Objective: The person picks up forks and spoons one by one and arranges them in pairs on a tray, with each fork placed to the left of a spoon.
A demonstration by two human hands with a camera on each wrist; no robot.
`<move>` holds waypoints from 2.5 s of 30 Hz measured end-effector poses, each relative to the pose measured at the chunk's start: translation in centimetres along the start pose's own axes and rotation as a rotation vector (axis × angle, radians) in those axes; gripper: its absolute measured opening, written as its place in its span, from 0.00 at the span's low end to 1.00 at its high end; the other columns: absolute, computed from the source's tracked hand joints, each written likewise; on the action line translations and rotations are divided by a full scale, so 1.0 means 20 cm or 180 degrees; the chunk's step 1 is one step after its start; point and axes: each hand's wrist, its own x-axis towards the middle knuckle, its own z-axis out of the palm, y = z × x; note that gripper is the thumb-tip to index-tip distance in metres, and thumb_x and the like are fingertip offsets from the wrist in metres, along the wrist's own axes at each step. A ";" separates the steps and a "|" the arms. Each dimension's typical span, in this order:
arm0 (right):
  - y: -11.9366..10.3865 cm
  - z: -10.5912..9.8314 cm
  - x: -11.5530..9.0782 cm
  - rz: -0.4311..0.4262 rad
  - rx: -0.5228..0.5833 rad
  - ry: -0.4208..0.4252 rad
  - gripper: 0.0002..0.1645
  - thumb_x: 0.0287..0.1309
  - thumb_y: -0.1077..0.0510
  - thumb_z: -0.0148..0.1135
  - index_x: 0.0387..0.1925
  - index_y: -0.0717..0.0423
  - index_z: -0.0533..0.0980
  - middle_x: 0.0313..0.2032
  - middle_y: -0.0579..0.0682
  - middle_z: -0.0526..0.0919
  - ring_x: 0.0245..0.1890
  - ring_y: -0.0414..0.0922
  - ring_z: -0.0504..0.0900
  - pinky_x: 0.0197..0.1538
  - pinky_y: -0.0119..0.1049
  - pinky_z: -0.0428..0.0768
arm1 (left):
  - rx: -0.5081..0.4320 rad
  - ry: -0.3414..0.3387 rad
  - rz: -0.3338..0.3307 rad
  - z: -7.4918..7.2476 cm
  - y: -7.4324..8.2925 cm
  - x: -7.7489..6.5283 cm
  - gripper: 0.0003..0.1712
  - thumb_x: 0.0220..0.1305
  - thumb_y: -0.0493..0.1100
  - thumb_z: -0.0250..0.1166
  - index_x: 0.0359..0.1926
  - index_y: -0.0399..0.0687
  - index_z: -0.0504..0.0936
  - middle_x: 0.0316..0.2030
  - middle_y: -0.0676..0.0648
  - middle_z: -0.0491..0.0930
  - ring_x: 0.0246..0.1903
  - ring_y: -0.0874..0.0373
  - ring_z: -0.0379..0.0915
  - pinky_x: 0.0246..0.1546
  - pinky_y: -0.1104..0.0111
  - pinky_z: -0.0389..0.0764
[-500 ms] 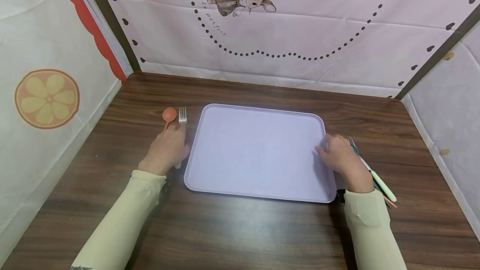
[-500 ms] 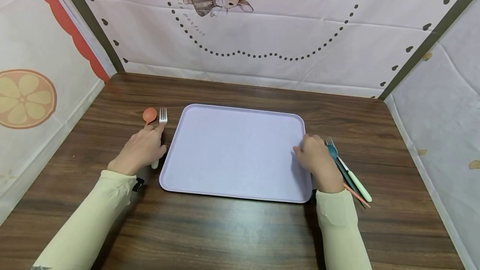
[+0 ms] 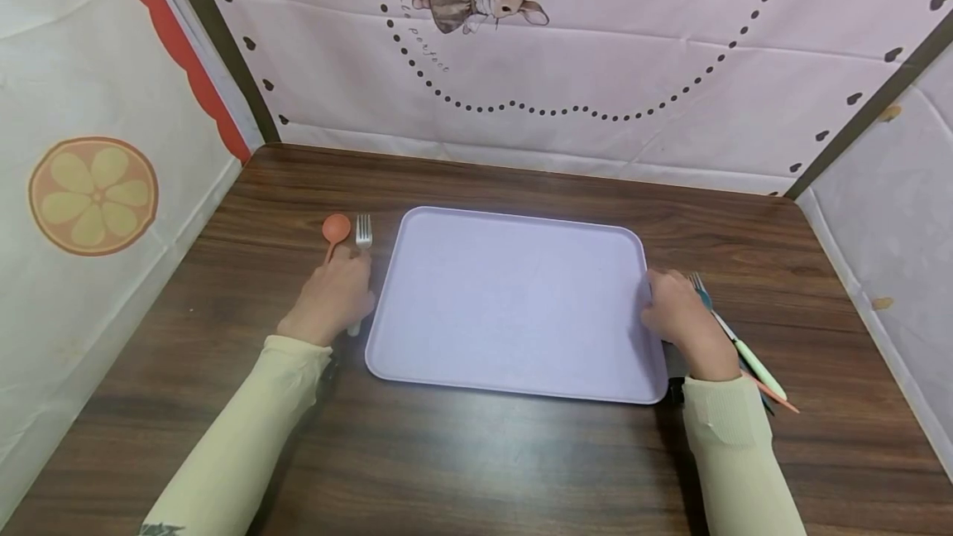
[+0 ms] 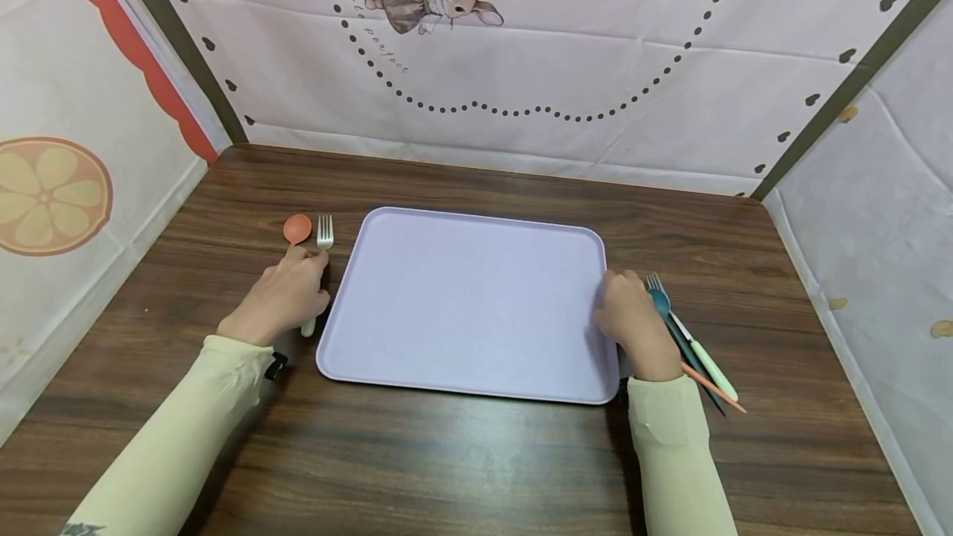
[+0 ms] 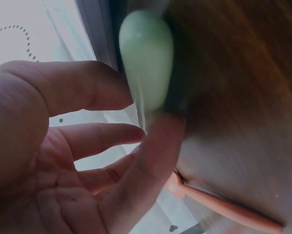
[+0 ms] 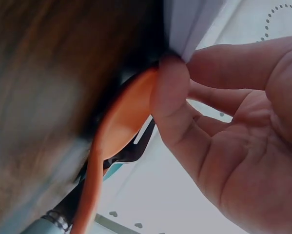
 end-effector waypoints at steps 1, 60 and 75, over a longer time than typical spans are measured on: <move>0.00 0.00 0.00 0.0007 0.0003 -0.0007 0.14 0.35 0.68 0.52 0.30 0.71 0.71 0.30 0.69 0.75 0.37 0.64 0.71 0.40 0.59 0.70 | -0.0002 0.0006 0.0008 0.00 0.00 0.00 0.09 0.47 0.31 0.52 0.32 0.30 0.73 0.40 0.31 0.69 0.36 0.36 0.68 0.30 0.42 0.75; 0.01 0.00 0.01 0.0150 0.0024 -0.0085 0.11 0.38 0.70 0.54 0.30 0.69 0.72 0.29 0.68 0.76 0.34 0.62 0.72 0.37 0.58 0.72 | -0.0021 -0.0050 -0.0109 -0.01 0.10 0.01 0.31 0.48 0.36 0.56 0.58 0.36 0.70 0.46 0.34 0.71 0.44 0.40 0.67 0.34 0.42 0.75; 0.00 0.00 0.01 0.0178 0.0060 -0.0107 0.12 0.38 0.70 0.54 0.31 0.70 0.72 0.31 0.69 0.76 0.36 0.62 0.72 0.38 0.58 0.72 | 0.0003 -0.0055 -0.0003 -0.02 0.13 0.02 0.33 0.47 0.36 0.58 0.59 0.36 0.70 0.45 0.34 0.72 0.42 0.42 0.69 0.37 0.48 0.74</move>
